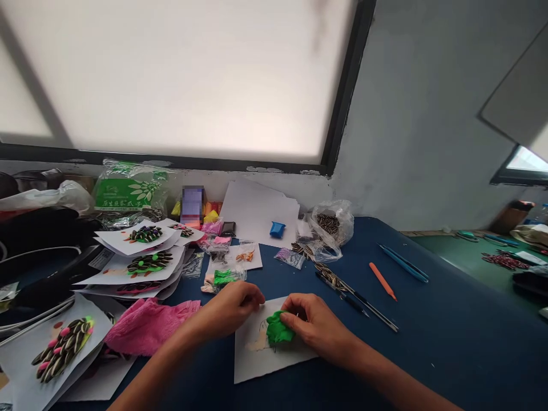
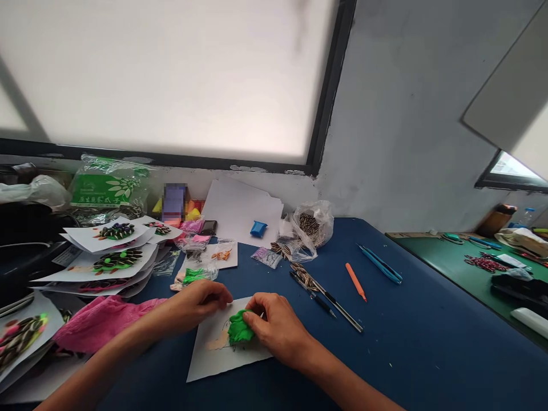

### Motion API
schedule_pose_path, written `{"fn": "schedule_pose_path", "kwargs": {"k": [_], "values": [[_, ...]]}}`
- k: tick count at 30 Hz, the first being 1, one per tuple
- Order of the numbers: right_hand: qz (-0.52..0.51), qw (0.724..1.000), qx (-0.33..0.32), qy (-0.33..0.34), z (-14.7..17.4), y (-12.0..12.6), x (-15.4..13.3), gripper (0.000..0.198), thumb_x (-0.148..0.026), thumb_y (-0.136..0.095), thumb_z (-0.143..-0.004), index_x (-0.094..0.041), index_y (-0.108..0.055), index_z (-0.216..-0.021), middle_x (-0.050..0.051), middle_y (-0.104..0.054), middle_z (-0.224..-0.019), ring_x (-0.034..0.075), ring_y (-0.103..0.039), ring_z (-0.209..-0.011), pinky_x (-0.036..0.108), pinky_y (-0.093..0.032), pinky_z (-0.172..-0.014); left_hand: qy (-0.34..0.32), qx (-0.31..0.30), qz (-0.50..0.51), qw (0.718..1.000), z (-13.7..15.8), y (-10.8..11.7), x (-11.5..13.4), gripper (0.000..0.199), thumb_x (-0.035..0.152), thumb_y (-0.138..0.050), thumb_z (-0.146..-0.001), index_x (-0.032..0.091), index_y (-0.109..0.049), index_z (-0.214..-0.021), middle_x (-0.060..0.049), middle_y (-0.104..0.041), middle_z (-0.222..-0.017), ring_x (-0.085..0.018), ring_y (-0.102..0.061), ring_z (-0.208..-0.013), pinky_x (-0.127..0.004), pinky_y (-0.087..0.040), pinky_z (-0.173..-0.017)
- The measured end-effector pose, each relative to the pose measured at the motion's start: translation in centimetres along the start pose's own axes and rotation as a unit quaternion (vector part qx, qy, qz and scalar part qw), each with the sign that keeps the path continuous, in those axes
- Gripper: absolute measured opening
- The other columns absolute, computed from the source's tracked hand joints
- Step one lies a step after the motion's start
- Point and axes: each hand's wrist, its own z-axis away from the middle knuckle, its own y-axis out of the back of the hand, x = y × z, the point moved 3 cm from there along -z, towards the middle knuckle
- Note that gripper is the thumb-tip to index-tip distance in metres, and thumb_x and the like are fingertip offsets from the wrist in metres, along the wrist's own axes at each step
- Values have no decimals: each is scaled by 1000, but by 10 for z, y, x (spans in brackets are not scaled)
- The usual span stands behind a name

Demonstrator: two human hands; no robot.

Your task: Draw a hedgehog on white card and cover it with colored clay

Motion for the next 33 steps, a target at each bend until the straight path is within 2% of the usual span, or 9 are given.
{"fn": "schedule_pose_path", "kwargs": {"k": [6, 11, 14, 18, 20, 23, 28, 33], "values": [[57, 998, 16, 16, -1, -3, 2, 15, -21, -53, -87, -17, -64, -77, 1, -63, -72, 13, -54, -67, 22, -37, -60, -8, 3, -23, 1000, 0, 0, 2, 30, 19, -43, -79, 17, -72, -88, -7, -74, -90, -22, -67, -85, -29, -48, -75], [112, 992, 47, 16, 3, -5, -1, 13, -19, -56, -85, -17, -65, -76, 2, -63, -78, 13, -55, -70, 22, -37, -63, -5, -5, -31, 1000, 2, 1, 8, 32, 18, -43, -80, 16, -73, -90, -7, -74, -90, -21, -66, -84, -28, -47, -73], [113, 993, 39, 2, 3, -5, -3, 12, -18, -56, -85, -18, -63, -75, 0, -62, -71, 13, -54, -65, 22, -35, -60, -2, -8, -35, 999, 2, 2, 11, 31, 20, -45, -80, 15, -73, -91, -7, -73, -86, -21, -65, -79, -27, -46, -68], [135, 990, 48, -8, 2, -4, -7, 6, -15, -58, -84, -18, -58, -78, 0, -62, -73, 13, -54, -66, 23, -33, -59, 2, -11, -35, 999, 4, 3, 14, 30, 23, -47, -80, 15, -73, -91, -6, -71, -79, -20, -63, -73, -26, -42, -60], [153, 987, 53, -12, 2, -4, -7, 10, -14, -59, -84, -18, -54, -76, 0, -60, -72, 13, -52, -64, 23, -32, -58, 5, -14, -34, 999, 5, 3, 15, 29, 24, -48, -79, 15, -73, -92, -4, -70, -77, -20, -62, -70, -25, -41, -58], [184, 981, 56, -1, 3, -7, -6, 16, -13, -59, -83, -19, -49, -72, 0, -58, -73, 13, -50, -65, 23, -31, -59, 11, -15, -33, 999, 7, 1, 16, 28, 25, -50, -78, 17, -72, -93, -3, -69, -77, -19, -62, -71, -24, -42, -60], [215, 975, 51, 28, 3, -9, -4, 13, -15, -55, -88, -19, -53, -75, 1, -59, -80, 14, -52, -70, 24, -33, -62, 30, -2, -48, 998, 6, -3, 17, 23, 27, -55, -77, 19, -70, -92, -4, -68, -83, -20, -62, -76, -25, -42, -63], [179, 983, 41, 28, 7, 0, -5, 14, -16, -49, -91, -18, -58, -81, 2, -63, -82, 14, -56, -73, 25, -36, -64, 39, 6, -69, 997, 5, -6, 18, 18, 27, -57, -78, 19, -66, -91, -3, -66, -85, -21, -61, -79, -26, -41, -64]]}}
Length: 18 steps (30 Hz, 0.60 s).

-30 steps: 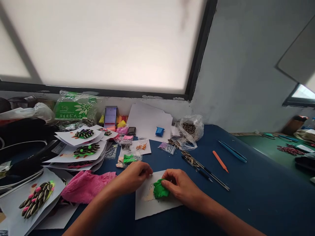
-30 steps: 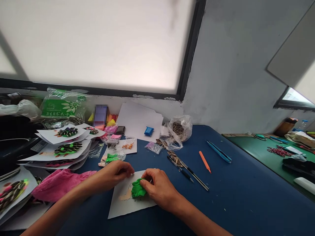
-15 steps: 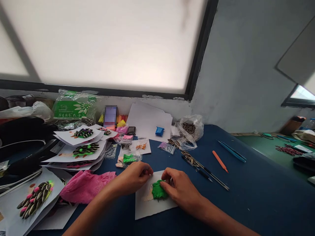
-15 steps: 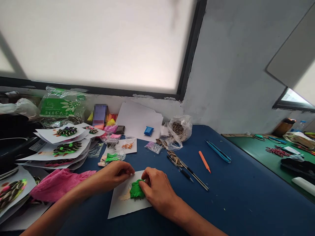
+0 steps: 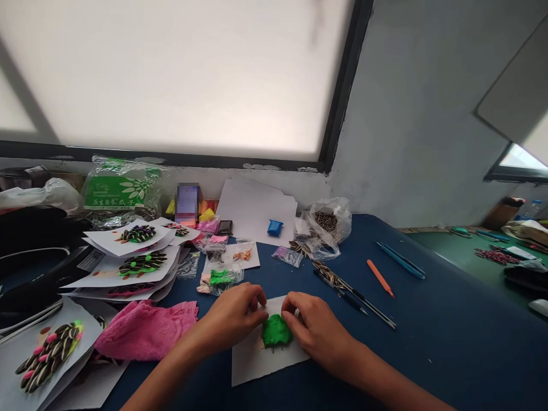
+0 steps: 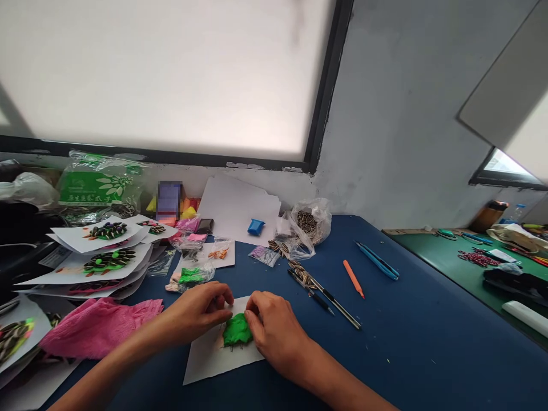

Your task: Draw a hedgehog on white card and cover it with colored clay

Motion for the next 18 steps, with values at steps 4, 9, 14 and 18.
{"fn": "schedule_pose_path", "kwargs": {"k": [4, 9, 14, 18], "values": [[-11, 1000, -5, -13, 0, 11, 2, 11, -12, -51, -88, -18, -60, -85, 3, -66, -85, 15, -58, -73, 25, -38, -65, -4, 2, -11, 1000, 2, -1, 2, 21, 37, -56, -81, 20, -63, -90, -4, -65, -87, -22, -60, -81, -28, -41, -66], [-6, 1000, -16, -9, -1, 13, 8, 16, -12, -55, -86, -19, -68, -80, 3, -67, -84, 15, -58, -74, 25, -38, -65, -15, 10, -30, 999, 6, -5, 5, 30, 46, -62, -76, 21, -58, -93, -3, -61, -89, -23, -58, -84, -30, -41, -70], [-21, 1000, -11, -2, -3, 8, 9, 11, -17, -61, -85, -19, -71, -87, 2, -68, -83, 15, -58, -73, 24, -38, -64, -8, 9, -47, 999, 8, -10, 7, 32, 43, -66, -72, 21, -55, -93, -2, -58, -90, -22, -55, -84, -30, -38, -69], [-17, 1000, -19, -5, -6, 3, 6, 12, -18, -63, -85, -20, -74, -91, 2, -67, -86, 15, -60, -76, 23, -39, -67, -7, 5, -53, 999, 7, -10, 7, 28, 39, -64, -73, 21, -53, -92, -1, -57, -90, -22, -55, -83, -29, -36, -68]]}}
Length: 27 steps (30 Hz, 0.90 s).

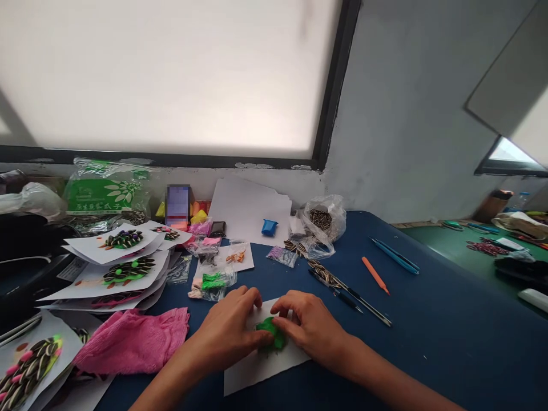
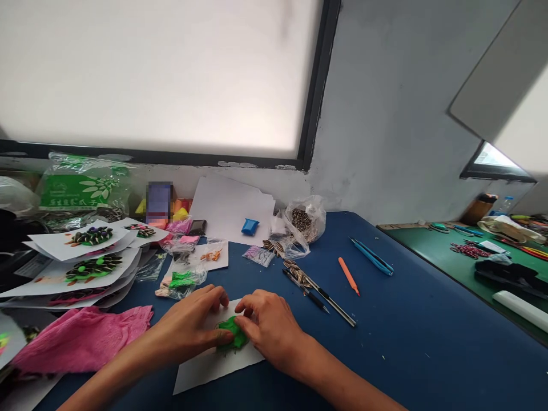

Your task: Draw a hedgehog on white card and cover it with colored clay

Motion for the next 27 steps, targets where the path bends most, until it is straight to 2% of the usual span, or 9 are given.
{"fn": "schedule_pose_path", "kwargs": {"k": [7, 12, 16, 20, 23, 27], "values": [[15, 1000, -9, 22, -3, -6, 1, 19, -10, -60, -85, -22, -75, -85, 1, -65, -83, 13, -60, -75, 21, -39, -66, 0, 0, -10, 1000, 0, 0, 1, 29, 38, -65, -71, 21, -54, -93, -2, -57, -92, -23, -55, -86, -31, -38, -70], [-1, 999, 14, 31, 0, 3, 0, 18, -13, -57, -88, -20, -74, -90, 2, -66, -84, 14, -60, -77, 23, -40, -69, 5, -4, -16, 1000, 0, 1, 2, 29, 38, -63, -71, 22, -54, -93, -3, -57, -93, -24, -56, -86, -30, -38, -68], [-24, 999, -17, 16, 2, 10, 0, 12, -10, -64, -80, -18, -73, -84, 1, -66, -82, 13, -58, -70, 22, -40, -65, -5, -2, -8, 1000, 1, 1, 2, 28, 39, -63, -73, 22, -53, -93, -3, -58, -93, -24, -56, -87, -30, -38, -69], [-23, 999, -28, 37, 3, 8, 4, 21, -11, -64, -81, -20, -74, -97, 2, -66, -86, 13, -59, -72, 22, -42, -66, -8, 1, -8, 1000, 1, 1, 2, 27, 38, -62, -73, 22, -53, -92, -2, -58, -93, -23, -56, -86, -30, -39, -71], [-4, 997, -34, 70, 4, 6, 7, 26, -8, -58, -84, -23, -77, -94, 2, -65, -86, 14, -61, -75, 22, -44, -69, -7, -2, -5, 1000, 1, 0, 2, 28, 38, -62, -73, 22, -53, -93, -2, -58, -93, -23, -55, -86, -31, -39, -72], [7, 996, -43, 77, 6, 9, 6, 30, -6, -53, -86, -22, -76, -98, 4, -65, -90, 16, -62, -81, 23, -45, -74, -8, -4, -8, 1000, 1, 0, 1, 29, 38, -64, -73, 22, -53, -94, -2, -58, -92, -23, -55, -85, -31, -39, -71]]}}
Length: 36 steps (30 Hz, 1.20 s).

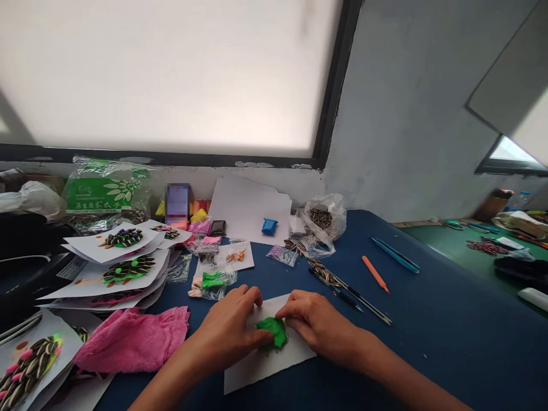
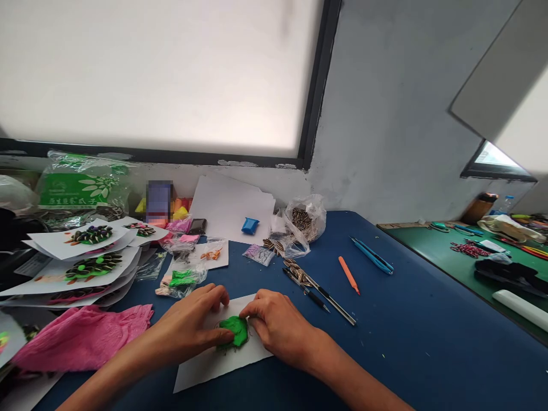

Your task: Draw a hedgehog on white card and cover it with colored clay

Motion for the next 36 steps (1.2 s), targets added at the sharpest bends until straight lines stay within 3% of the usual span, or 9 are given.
{"fn": "schedule_pose_path", "kwargs": {"k": [16, 21, 27, 32, 36], "values": [[33, 999, -22, 17, 15, -5, -4, 30, -9, -45, -92, -22, -71, -101, 6, -56, -99, 16, -58, -84, 25, -44, -75, -8, 10, -21, 1000, 2, -1, 2, 26, 39, -61, -76, 23, -54, -94, -3, -58, -93, -24, -56, -88, -31, -39, -72], [27, 999, -10, 22, 14, -3, -3, 33, -9, -44, -93, -22, -68, -112, 6, -57, -96, 17, -58, -84, 25, -45, -76, -6, 5, -21, 1000, 2, -1, 2, 27, 38, -61, -76, 22, -54, -95, -3, -57, -94, -24, -55, -89, -32, -38, -73], [22, 999, -30, 28, 15, 1, -4, 33, -8, -44, -92, -21, -73, -100, 6, -58, -100, 16, -58, -85, 25, -44, -77, 1, 3, -24, 1000, 2, -2, 2, 26, 39, -61, -76, 22, -53, -94, -2, -55, -93, -23, -55, -87, -32, -38, -73], [29, 999, -32, 17, 14, -4, -2, 41, -10, -40, -94, -21, -61, -127, 8, -57, -101, 17, -58, -84, 27, -45, -76, -8, -2, -29, 1000, 1, -3, -1, 24, 38, -60, -76, 22, -54, -94, -2, -55, -93, -23, -55, -88, -31, -39, -73], [71, 996, -44, 3, 11, -10, -1, 47, -5, -43, -87, -25, -62, -125, 7, -54, -106, 17, -56, -79, 28, -44, -72, -8, 2, -31, 999, 1, -3, 0, 22, 37, -59, -77, 23, -53, -93, -2, -56, -94, -23, -55, -88, -31, -39, -73]]}}
